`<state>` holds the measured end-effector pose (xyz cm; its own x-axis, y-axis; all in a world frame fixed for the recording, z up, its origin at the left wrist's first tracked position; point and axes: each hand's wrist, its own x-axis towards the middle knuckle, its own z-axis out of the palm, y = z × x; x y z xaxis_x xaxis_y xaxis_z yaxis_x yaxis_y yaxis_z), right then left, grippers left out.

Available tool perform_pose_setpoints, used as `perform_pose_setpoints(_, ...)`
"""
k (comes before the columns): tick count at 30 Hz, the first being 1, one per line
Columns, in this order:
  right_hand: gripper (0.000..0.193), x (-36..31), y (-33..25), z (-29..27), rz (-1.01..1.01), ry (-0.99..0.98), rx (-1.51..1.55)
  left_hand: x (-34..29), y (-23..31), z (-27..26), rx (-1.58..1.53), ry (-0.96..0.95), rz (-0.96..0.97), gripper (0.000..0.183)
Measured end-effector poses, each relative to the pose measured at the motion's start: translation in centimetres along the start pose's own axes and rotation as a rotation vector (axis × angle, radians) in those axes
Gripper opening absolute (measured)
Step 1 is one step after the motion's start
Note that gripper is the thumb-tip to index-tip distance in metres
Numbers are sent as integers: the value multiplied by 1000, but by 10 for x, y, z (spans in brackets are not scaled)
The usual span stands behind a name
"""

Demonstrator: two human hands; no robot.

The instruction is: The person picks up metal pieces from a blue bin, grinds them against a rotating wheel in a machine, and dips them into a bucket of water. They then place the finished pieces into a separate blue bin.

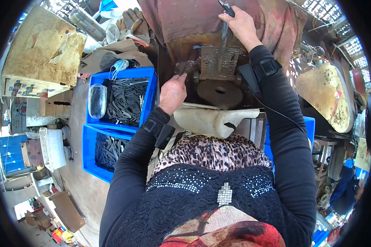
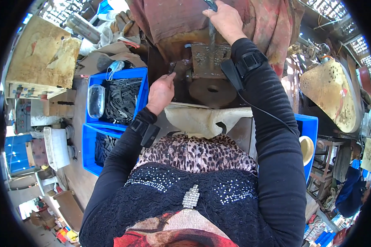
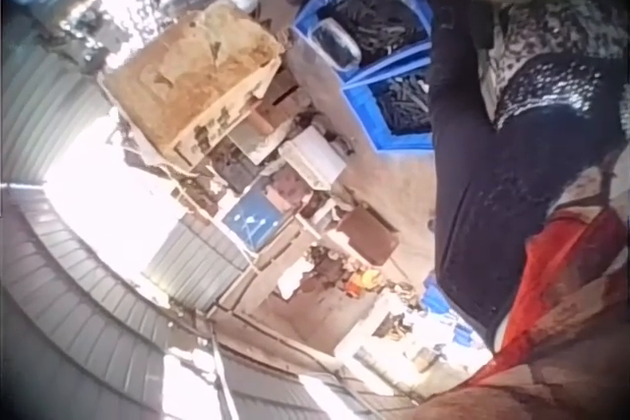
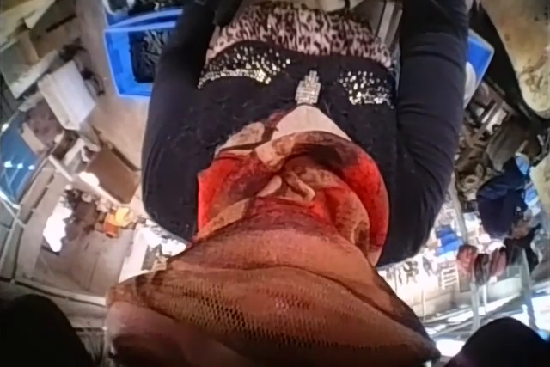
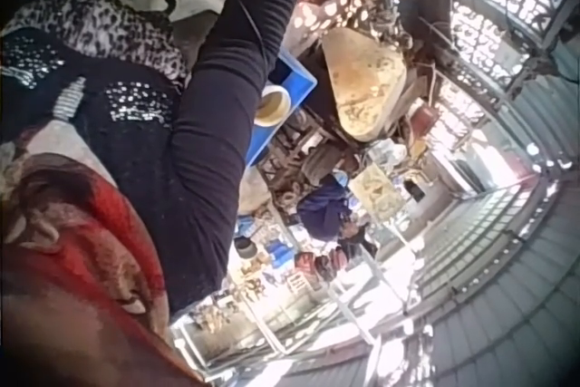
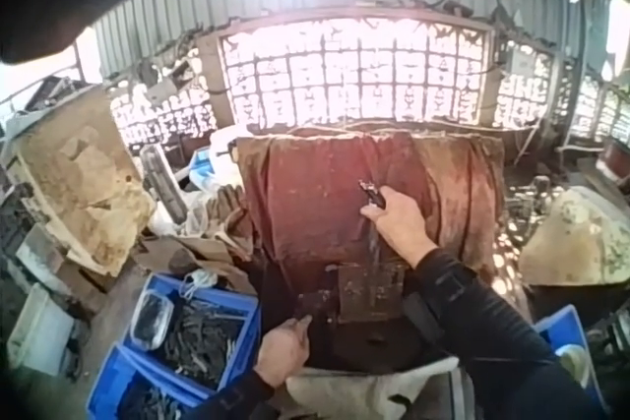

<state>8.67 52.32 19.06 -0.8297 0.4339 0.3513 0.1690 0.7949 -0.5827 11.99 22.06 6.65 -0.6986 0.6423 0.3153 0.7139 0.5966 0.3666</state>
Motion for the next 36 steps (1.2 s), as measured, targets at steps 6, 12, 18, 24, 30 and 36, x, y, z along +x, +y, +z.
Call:
perform_pose_setpoints(6, 39, 3, 2, 6, -14, 31, -46, 2, 0, 3, 31, 6, -23, 30)
perform_pose_setpoints(12, 39, 11, 4, 6, -35, 17, -38, 2, -5, 7, 49, 27, -25, 30)
perform_pose_setpoints(18, 41, 22, 13, 11, -112, 63, -17, 12, -7, 15, 37, 32, -2, 27)
perform_pose_setpoints(24, 39, -28, 6, -13, -187, 36, -4, 11, -10, 21, 2, 67, -6, 27)
perform_pose_setpoints(30, 27, -150, -21, -48, -232, -95, 261, 29, -23, 22, -143, 160, 18, 30)
perform_pose_setpoints(36, 29, -242, -14, -44, -256, -259, 244, 67, -18, 28, -58, 134, 264, 21)
